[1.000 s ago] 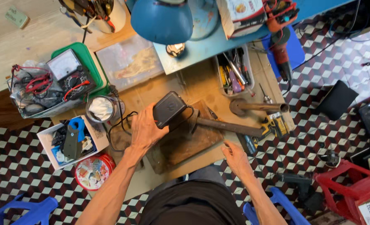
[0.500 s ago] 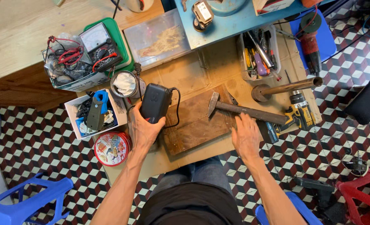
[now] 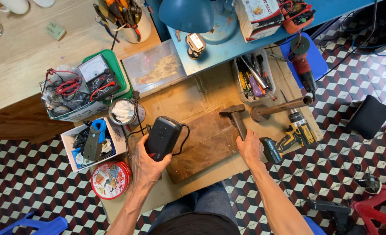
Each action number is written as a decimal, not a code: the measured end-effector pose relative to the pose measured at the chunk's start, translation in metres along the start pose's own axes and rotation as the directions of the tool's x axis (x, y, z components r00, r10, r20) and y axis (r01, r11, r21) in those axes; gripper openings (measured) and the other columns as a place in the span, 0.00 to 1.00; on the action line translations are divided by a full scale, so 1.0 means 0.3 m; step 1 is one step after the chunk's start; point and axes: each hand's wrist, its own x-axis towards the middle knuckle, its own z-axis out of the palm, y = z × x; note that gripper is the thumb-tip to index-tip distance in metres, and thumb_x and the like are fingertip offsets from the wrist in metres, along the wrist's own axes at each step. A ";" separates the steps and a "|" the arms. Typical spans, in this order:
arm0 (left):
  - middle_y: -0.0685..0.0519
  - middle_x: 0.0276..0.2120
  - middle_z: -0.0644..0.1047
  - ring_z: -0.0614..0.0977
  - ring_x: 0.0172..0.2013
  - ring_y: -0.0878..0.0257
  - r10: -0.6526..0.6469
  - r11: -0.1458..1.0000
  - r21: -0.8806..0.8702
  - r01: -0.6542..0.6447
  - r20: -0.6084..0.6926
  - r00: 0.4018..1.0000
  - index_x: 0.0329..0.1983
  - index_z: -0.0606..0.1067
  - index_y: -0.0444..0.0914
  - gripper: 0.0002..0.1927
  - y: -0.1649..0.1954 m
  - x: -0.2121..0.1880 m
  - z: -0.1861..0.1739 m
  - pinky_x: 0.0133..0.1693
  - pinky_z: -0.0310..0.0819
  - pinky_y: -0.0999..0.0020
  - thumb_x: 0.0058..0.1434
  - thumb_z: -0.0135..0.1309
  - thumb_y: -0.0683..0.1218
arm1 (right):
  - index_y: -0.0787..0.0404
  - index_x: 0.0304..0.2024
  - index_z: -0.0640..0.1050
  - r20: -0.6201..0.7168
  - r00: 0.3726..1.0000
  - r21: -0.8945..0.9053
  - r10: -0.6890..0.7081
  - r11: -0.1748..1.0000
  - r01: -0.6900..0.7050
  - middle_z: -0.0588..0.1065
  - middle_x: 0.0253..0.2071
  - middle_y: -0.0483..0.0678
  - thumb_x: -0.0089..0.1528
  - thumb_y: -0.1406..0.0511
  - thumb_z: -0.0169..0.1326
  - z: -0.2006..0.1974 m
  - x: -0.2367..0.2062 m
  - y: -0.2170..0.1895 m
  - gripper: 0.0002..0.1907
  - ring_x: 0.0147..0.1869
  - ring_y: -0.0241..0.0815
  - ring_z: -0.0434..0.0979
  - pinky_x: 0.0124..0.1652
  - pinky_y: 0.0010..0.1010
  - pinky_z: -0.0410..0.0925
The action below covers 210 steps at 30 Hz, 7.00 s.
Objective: The person uses a hammer and a metal pipe to strike a black power adapter on a wooden block, then uses a cordless drill to remove screws from the adapter. They pry open the casing with a screwdriver, remove the internal circuit board, and inspect it with a magnifying glass.
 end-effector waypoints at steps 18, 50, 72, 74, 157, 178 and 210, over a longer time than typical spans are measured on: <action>0.44 0.54 0.74 0.75 0.55 0.50 0.563 0.766 0.169 -0.620 0.290 0.774 0.61 0.67 0.35 0.45 -0.014 0.107 0.403 0.51 0.65 0.55 0.36 0.69 0.46 | 0.64 0.64 0.67 -0.034 0.989 0.054 -0.146 0.988 0.148 0.68 0.60 0.64 0.58 0.62 0.60 -0.021 0.133 -0.027 0.33 0.62 0.67 0.68 0.57 0.51 0.64; 0.44 0.74 0.61 0.61 0.72 0.51 0.101 0.022 -0.796 0.605 0.604 0.791 0.77 0.56 0.35 0.51 0.329 0.011 0.370 0.70 0.53 0.52 0.63 0.36 0.75 | 0.64 0.73 0.60 0.105 0.866 0.619 -0.489 0.714 0.328 0.57 0.77 0.56 0.71 0.56 0.36 -0.256 -0.183 -0.433 0.31 0.83 0.51 0.46 0.73 0.44 0.36; 0.46 0.27 0.76 0.76 0.28 0.62 -0.164 0.893 -0.408 0.187 0.091 0.982 0.44 0.83 0.33 0.27 0.195 0.135 0.524 0.36 0.71 0.65 0.72 0.44 0.59 | 0.67 0.58 0.76 0.715 0.698 0.565 0.047 0.550 -0.615 0.80 0.52 0.54 0.62 0.51 0.56 -0.393 0.078 0.166 0.31 0.32 0.40 0.78 0.29 0.29 0.68; 0.49 0.32 0.82 0.81 0.34 0.62 -0.103 0.878 -0.465 0.112 0.045 0.994 0.52 0.80 0.37 0.21 0.220 0.128 0.568 0.41 0.75 0.67 0.65 0.50 0.54 | 0.68 0.58 0.75 0.705 0.707 0.565 0.057 0.557 -0.609 0.81 0.51 0.55 0.61 0.51 0.55 -0.436 0.154 0.260 0.32 0.31 0.39 0.78 0.27 0.28 0.68; 0.49 0.42 0.81 0.82 0.38 0.56 -0.428 0.807 0.112 0.579 0.786 0.445 0.51 0.80 0.40 0.41 -0.242 0.521 0.363 0.23 0.75 0.65 0.54 0.46 0.76 | 0.66 0.45 0.78 0.248 0.865 0.665 0.436 0.573 -0.479 0.77 0.30 0.50 0.59 0.71 0.61 -0.555 -0.489 0.277 0.11 0.28 0.38 0.78 0.29 0.31 0.74; 0.33 0.46 0.81 0.86 0.41 0.46 -0.383 0.909 0.024 0.417 0.448 0.808 0.51 0.76 0.30 0.41 -0.227 0.368 0.350 0.42 0.77 0.56 0.65 0.43 0.73 | 0.71 0.48 0.81 0.337 0.942 0.721 0.012 0.640 -0.266 0.82 0.42 0.46 0.57 0.76 0.60 -0.466 -0.351 -0.112 0.15 0.38 0.30 0.81 0.37 0.19 0.73; 0.36 0.68 0.59 0.62 0.67 0.39 0.721 0.586 0.344 -0.734 0.192 0.666 0.70 0.60 0.38 0.54 -0.051 0.580 0.313 0.64 0.57 0.45 0.38 0.72 0.45 | 0.64 0.47 0.82 0.435 0.877 0.309 0.203 0.881 -0.357 0.78 0.29 0.47 0.57 0.60 0.65 -0.445 -0.245 -0.244 0.19 0.27 0.36 0.74 0.29 0.31 0.69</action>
